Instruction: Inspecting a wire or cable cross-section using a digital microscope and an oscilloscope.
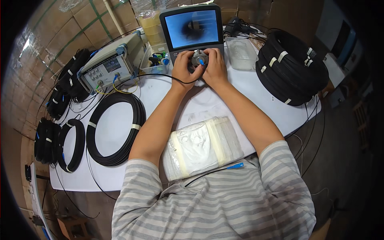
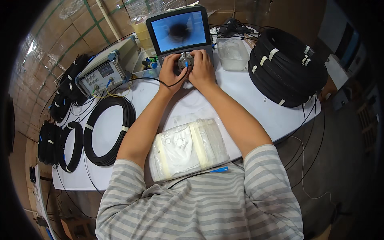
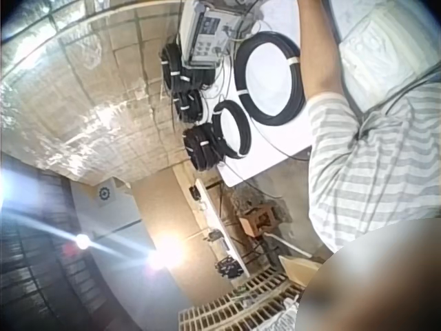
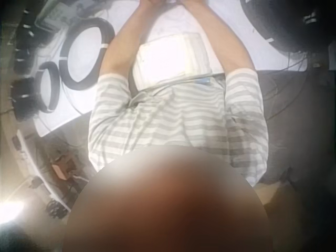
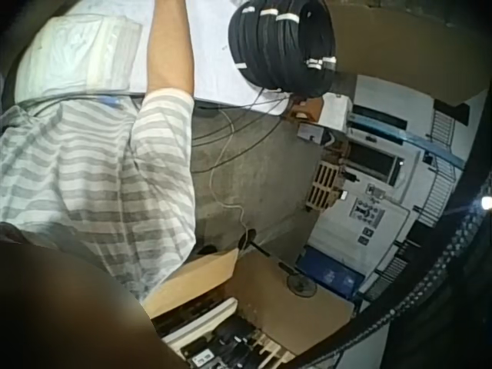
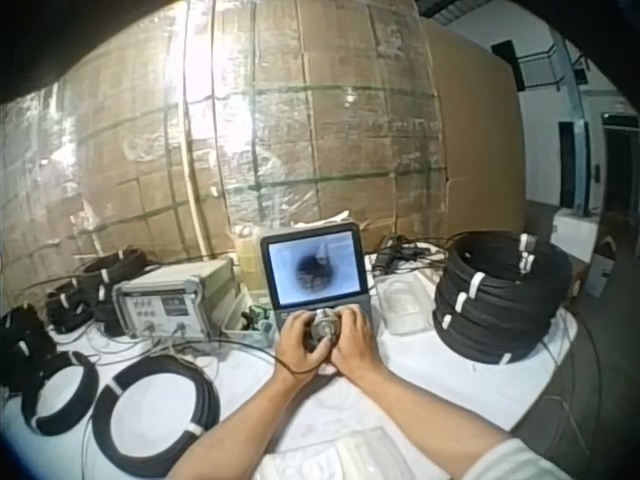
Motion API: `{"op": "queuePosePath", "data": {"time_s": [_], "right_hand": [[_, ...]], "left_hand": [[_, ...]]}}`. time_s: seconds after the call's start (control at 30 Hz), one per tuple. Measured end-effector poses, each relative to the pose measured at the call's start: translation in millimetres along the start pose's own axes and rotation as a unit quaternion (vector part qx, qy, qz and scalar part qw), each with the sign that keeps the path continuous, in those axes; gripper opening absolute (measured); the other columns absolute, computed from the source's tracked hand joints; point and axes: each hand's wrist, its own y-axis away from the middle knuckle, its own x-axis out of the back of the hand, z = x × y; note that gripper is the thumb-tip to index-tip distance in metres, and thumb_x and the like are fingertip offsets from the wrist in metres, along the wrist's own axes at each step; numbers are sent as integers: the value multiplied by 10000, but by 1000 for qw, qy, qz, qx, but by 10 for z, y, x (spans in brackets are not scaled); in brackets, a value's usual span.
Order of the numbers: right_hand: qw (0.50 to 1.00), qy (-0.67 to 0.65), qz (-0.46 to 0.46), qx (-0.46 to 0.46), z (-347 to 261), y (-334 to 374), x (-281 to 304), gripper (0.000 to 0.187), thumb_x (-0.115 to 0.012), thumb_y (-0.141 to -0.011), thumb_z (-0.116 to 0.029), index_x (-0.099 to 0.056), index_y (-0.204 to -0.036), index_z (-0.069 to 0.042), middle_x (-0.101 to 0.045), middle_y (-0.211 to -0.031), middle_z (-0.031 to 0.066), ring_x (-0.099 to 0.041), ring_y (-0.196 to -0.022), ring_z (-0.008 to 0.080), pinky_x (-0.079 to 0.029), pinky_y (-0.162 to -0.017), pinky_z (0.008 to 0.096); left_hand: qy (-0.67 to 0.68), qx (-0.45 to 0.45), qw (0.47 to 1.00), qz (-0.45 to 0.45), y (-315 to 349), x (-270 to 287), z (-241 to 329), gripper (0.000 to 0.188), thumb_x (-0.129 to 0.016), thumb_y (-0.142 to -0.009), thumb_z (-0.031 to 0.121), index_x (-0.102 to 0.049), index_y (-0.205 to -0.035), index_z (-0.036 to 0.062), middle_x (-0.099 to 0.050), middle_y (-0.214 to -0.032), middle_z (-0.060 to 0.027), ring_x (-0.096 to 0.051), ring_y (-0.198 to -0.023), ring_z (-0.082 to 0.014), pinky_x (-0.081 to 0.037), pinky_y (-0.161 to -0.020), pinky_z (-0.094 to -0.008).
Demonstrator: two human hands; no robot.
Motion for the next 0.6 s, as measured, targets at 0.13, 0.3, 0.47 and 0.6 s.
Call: {"op": "queuePosePath", "data": {"time_s": [0.13, 0.3, 0.47, 0.6], "right_hand": [[1000, 3, 0, 24, 44, -24, -22, 539, -712, -713, 37, -540, -1219, -39, -563, -1206, 171, -550, -1150, 412, -456, -1002, 479], [999, -4, -14, 51, 37, -54, 43, 532, -721, -697, 40, -562, -1197, -49, -574, -1222, 152, -554, -1149, 404, -462, -998, 478], [997, -17, -28, 69, 7, -51, 100, 520, -724, -702, 32, -579, -1191, -64, -574, -1238, 141, -553, -1152, 396, -464, -1007, 471], [999, -7, -7, 45, 26, -18, 33, 518, -729, -718, 10, -567, -1206, -52, -567, -1227, 157, -550, -1156, 401, -467, -1004, 472]], "left_hand": [[-9, -9, 1000, 5, 0, -2, -8, 525, -799, -784, 190, -607, -1228, -15, -614, -1203, -182, -635, -1053, -346, -545, -892, -395], [-2, 5, 1000, -3, -7, 10, -1, 529, -801, -784, 189, -605, -1231, -17, -610, -1213, -184, -631, -1068, -348, -548, -895, -392], [-1, -3, 1000, 1, -1, 16, 1, 530, -802, -789, 191, -605, -1235, -17, -608, -1216, -185, -629, -1069, -347, -552, -884, -389], [-9, -14, 1000, 3, 2, -1, -20, 529, -800, -793, 196, -605, -1236, -17, -610, -1215, -184, -632, -1062, -342, -555, -874, -387]]}}
